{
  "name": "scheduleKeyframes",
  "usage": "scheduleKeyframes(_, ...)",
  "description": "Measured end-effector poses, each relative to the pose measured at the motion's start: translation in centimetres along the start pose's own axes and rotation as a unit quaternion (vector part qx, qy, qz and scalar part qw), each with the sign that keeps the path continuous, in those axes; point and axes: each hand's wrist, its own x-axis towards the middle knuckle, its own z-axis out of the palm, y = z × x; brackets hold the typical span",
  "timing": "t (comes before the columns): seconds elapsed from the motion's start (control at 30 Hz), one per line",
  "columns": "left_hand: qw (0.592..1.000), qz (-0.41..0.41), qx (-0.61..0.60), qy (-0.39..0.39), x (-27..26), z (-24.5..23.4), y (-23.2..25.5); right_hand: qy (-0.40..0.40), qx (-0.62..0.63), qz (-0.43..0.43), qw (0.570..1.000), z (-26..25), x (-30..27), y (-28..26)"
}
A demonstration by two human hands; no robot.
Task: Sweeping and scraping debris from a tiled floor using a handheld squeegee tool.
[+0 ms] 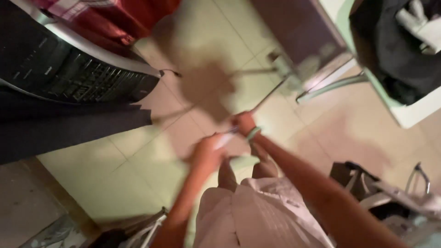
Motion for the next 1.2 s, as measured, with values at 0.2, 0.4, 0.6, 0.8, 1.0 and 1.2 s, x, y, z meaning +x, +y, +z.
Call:
scheduleKeyframes(0.2, 0.941, -0.066, 0.331, -0.01, -5.0, -7.6, 8.8, -0.063, 0.17, -0.047, 0.982, 0.8, 1.7, -16.2)
scheduleKeyframes(0.4, 0.947, -0.046, 0.318, 0.005, -2.5, 9.1, 9.1, -0.163, 0.128, -0.015, 0.978, -3.3, -4.1, -0.8)
scheduleKeyframes(0.6, 0.969, -0.02, 0.244, 0.034, 3.4, 19.9, 7.5, -0.132, -0.073, -0.04, 0.988, -0.3, -7.1, 18.1)
scheduleKeyframes(0.8, 0.99, -0.109, -0.028, 0.085, -4.4, 5.7, 4.6, -0.022, 0.003, -0.082, 0.996, -0.8, -4.9, 2.2)
scheduleKeyframes(1.0, 0.923, -0.214, 0.315, 0.054, -11.2, -3.0, 10.6, -0.144, 0.177, -0.094, 0.969, 3.5, -3.8, -16.6)
scheduleKeyframes(1.2, 0.945, -0.114, 0.295, 0.086, -7.9, 7.2, 6.7, -0.16, 0.063, -0.058, 0.983, 7.0, -5.0, -6.7)
